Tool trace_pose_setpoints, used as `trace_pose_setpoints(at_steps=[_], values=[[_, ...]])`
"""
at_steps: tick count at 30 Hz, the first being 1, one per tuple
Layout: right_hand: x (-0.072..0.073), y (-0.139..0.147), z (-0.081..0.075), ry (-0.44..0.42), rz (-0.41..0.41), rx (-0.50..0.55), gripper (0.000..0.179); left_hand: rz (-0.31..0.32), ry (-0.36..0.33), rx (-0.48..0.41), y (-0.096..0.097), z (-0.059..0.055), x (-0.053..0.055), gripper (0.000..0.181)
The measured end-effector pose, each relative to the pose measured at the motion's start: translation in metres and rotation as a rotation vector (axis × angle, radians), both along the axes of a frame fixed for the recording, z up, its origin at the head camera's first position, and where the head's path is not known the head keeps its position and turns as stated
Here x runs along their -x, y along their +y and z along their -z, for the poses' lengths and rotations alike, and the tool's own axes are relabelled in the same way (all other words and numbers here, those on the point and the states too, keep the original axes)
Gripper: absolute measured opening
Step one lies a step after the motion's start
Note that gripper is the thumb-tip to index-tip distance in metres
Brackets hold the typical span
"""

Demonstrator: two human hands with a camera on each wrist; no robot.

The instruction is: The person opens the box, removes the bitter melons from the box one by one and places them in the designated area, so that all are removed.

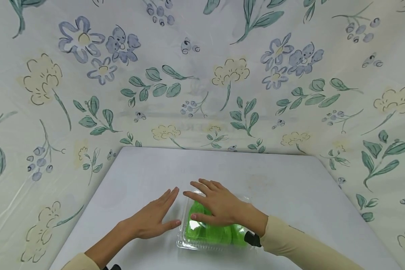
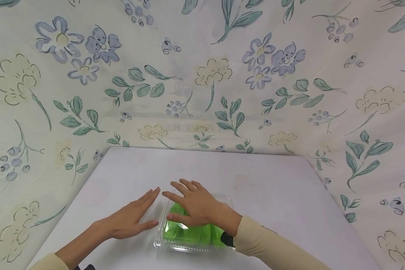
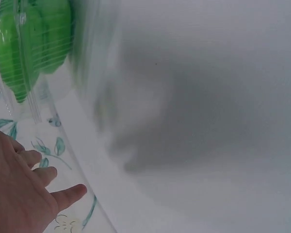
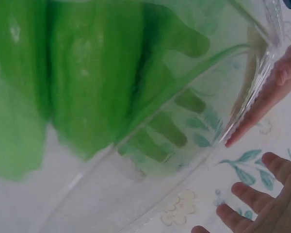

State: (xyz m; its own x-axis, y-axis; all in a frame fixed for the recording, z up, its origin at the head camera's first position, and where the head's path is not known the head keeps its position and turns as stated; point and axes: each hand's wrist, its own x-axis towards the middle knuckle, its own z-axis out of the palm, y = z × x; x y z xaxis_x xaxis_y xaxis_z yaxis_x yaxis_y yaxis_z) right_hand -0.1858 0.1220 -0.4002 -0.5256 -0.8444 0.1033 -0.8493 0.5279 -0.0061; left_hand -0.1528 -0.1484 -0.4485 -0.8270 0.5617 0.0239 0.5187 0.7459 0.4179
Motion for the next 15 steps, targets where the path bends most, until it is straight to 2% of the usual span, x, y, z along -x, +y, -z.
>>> trace_pose_setpoints(at_steps=[6,15], values=[[-0.005,-0.002,-0.002,0.019,-0.011,-0.028,0.069,0.031,-0.01,-0.007,0.0,0.009,-0.01,0.093],[-0.019,-0.001,-0.008,-0.006,-0.023,-0.063,0.071,0.089,0.001,0.014,0.006,0.019,-0.018,0.099]])
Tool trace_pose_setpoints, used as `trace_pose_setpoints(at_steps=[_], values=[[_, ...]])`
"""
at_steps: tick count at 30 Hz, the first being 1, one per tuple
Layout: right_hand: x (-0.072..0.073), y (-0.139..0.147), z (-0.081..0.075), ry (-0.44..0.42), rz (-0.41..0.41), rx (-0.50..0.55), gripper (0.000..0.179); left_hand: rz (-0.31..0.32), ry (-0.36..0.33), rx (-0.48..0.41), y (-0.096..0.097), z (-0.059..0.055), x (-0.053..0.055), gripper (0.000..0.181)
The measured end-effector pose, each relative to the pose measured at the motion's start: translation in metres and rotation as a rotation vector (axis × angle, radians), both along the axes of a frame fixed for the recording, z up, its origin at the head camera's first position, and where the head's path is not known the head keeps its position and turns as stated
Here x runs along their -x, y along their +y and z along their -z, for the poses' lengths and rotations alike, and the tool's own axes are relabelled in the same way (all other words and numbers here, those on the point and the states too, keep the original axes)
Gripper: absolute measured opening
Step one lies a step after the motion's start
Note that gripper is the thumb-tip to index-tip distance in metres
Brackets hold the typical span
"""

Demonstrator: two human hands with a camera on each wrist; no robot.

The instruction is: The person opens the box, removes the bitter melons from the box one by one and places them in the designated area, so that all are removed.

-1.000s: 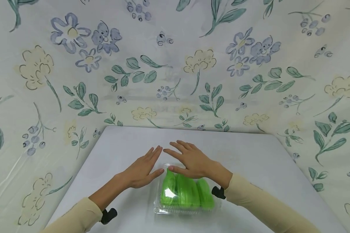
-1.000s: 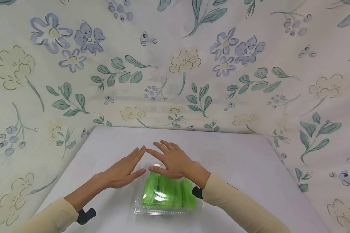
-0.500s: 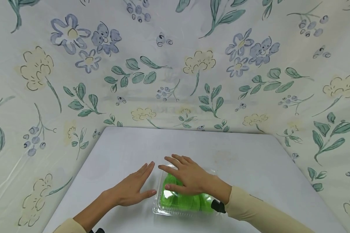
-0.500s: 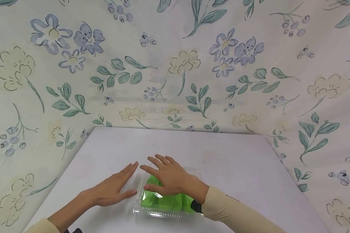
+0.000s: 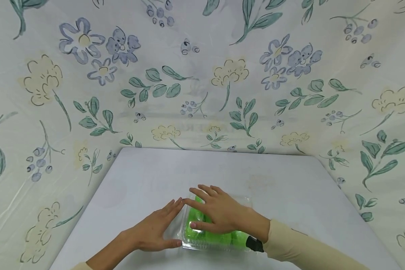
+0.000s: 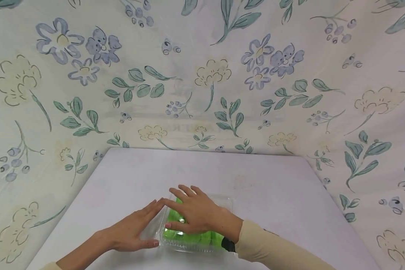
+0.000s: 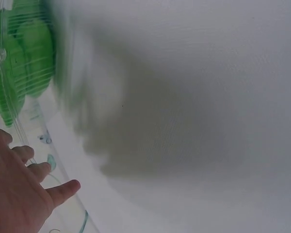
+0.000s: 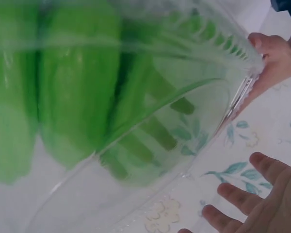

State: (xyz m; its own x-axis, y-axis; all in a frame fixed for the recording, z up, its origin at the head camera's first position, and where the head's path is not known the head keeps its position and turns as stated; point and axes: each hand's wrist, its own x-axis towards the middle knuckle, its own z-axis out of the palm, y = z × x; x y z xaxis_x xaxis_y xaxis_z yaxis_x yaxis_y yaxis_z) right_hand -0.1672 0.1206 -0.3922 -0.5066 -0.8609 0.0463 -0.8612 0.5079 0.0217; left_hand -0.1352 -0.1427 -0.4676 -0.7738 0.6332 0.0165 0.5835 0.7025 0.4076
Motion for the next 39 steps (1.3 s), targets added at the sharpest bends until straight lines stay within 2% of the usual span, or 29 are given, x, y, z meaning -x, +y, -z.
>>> trace_pose_setpoints(at_steps=[6,15,19,27,35,39], values=[[-0.016,-0.001,0.002,-0.049,-0.021,-0.015,0.069,0.018,0.011,-0.023,0.0,0.004,-0.004,0.099],[-0.03,-0.004,0.02,-0.054,-0.004,-0.04,0.069,0.005,0.003,-0.032,-0.001,0.009,-0.009,0.103],[-0.034,-0.01,0.028,-0.011,0.002,-0.064,0.07,0.015,-0.007,-0.045,0.0,0.012,-0.01,0.101],[-0.037,-0.015,0.041,0.166,0.007,-0.106,0.067,0.024,-0.017,-0.05,0.001,0.019,-0.01,0.098],[-0.037,-0.015,0.052,0.204,0.002,-0.02,0.066,0.017,-0.022,-0.073,0.001,0.021,-0.011,0.096],[-0.038,-0.015,0.058,0.223,-0.001,0.01,0.074,0.013,-0.02,-0.072,0.001,0.023,-0.012,0.096]])
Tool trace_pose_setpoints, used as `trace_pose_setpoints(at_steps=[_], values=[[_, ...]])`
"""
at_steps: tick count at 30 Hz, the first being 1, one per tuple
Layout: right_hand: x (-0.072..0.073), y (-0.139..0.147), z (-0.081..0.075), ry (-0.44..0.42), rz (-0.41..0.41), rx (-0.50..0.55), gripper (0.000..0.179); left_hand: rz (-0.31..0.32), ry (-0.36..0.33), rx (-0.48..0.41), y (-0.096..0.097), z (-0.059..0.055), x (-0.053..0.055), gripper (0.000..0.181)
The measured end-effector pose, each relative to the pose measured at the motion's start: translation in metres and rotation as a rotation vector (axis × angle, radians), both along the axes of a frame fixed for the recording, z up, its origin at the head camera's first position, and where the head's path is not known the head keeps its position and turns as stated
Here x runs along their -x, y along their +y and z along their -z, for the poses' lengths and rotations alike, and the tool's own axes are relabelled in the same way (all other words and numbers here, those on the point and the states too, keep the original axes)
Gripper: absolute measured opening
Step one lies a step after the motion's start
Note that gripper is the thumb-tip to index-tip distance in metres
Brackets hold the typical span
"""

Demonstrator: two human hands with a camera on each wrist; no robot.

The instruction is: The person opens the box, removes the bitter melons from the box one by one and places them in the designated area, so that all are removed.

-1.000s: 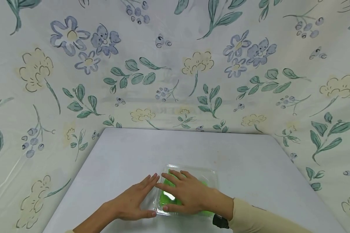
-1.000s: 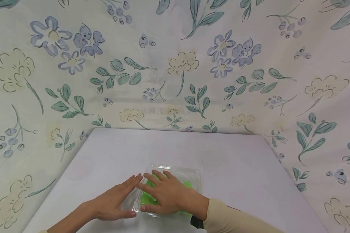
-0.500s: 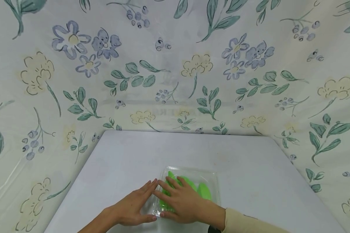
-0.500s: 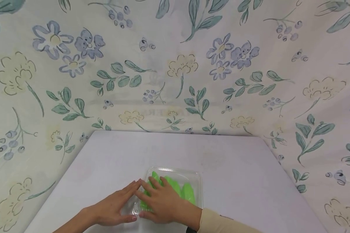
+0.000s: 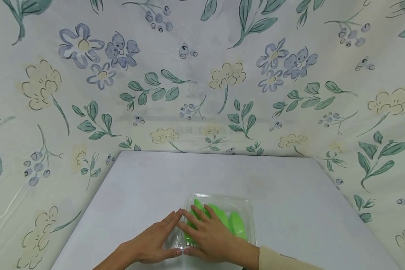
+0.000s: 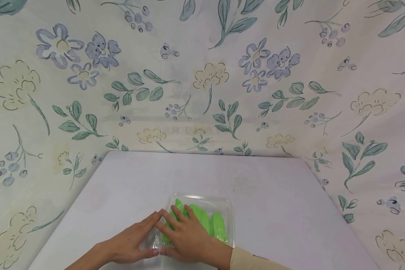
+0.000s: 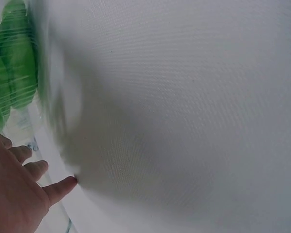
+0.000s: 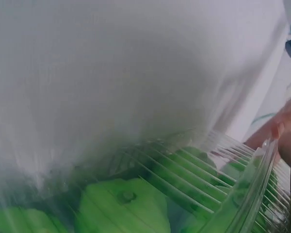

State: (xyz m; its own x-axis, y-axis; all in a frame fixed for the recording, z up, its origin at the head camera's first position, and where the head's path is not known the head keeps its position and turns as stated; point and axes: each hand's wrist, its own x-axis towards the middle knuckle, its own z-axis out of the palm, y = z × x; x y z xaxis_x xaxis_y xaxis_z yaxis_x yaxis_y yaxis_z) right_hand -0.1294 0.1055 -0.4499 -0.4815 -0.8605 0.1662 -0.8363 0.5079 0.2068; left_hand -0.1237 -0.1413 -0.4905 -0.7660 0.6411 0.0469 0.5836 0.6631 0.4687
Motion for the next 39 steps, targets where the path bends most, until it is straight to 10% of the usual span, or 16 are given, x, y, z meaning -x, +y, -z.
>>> trace_pose_setpoints(at_steps=[39], values=[[0.0034,-0.0033,0.0042,0.077,-0.034,-0.062,0.068,-0.062,0.055,-0.043,0.0081,0.0073,-0.0041,0.094]])
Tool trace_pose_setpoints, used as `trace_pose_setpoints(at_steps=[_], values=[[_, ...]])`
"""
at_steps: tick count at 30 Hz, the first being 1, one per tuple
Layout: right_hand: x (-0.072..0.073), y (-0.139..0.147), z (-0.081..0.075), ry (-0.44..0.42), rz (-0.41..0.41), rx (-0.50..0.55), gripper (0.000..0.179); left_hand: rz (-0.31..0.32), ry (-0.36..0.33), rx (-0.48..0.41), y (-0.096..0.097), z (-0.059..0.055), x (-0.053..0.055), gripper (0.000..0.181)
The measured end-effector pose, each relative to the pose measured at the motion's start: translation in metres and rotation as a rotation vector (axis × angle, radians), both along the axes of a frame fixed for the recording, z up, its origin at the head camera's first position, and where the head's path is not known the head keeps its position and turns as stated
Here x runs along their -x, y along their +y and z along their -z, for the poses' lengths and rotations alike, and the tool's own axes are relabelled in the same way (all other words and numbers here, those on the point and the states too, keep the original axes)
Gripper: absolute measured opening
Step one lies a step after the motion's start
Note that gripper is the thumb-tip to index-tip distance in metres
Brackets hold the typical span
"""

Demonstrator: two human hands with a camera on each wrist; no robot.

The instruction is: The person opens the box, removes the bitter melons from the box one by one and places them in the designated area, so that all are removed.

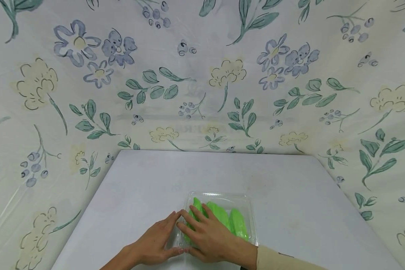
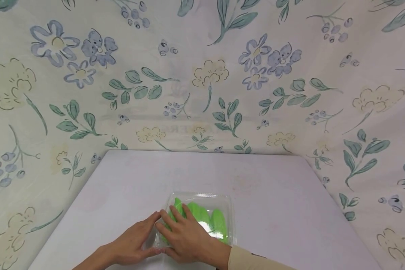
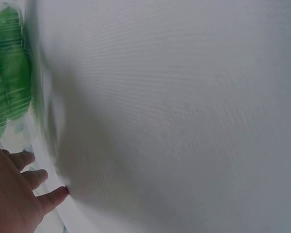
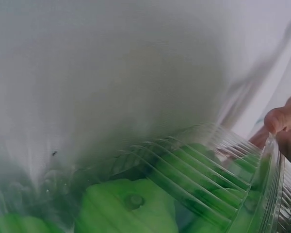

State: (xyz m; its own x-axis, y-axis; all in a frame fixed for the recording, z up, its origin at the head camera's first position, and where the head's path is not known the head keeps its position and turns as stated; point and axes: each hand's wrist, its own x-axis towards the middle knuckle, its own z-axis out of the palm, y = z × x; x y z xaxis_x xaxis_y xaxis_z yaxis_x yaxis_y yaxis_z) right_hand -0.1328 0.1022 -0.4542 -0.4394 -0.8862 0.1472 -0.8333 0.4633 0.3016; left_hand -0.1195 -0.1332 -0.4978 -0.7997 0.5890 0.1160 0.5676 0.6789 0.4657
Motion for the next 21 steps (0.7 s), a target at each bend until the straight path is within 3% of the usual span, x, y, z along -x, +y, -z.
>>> trace_pose_setpoints(at_steps=[13,21], values=[[0.0,0.004,0.002,-0.015,0.004,0.019,0.067,-0.048,-0.071,0.021,0.004,-0.003,-0.001,0.099],[0.0,0.005,0.005,-0.012,0.004,0.052,0.069,0.001,-0.044,0.06,0.004,-0.014,0.002,0.103]])
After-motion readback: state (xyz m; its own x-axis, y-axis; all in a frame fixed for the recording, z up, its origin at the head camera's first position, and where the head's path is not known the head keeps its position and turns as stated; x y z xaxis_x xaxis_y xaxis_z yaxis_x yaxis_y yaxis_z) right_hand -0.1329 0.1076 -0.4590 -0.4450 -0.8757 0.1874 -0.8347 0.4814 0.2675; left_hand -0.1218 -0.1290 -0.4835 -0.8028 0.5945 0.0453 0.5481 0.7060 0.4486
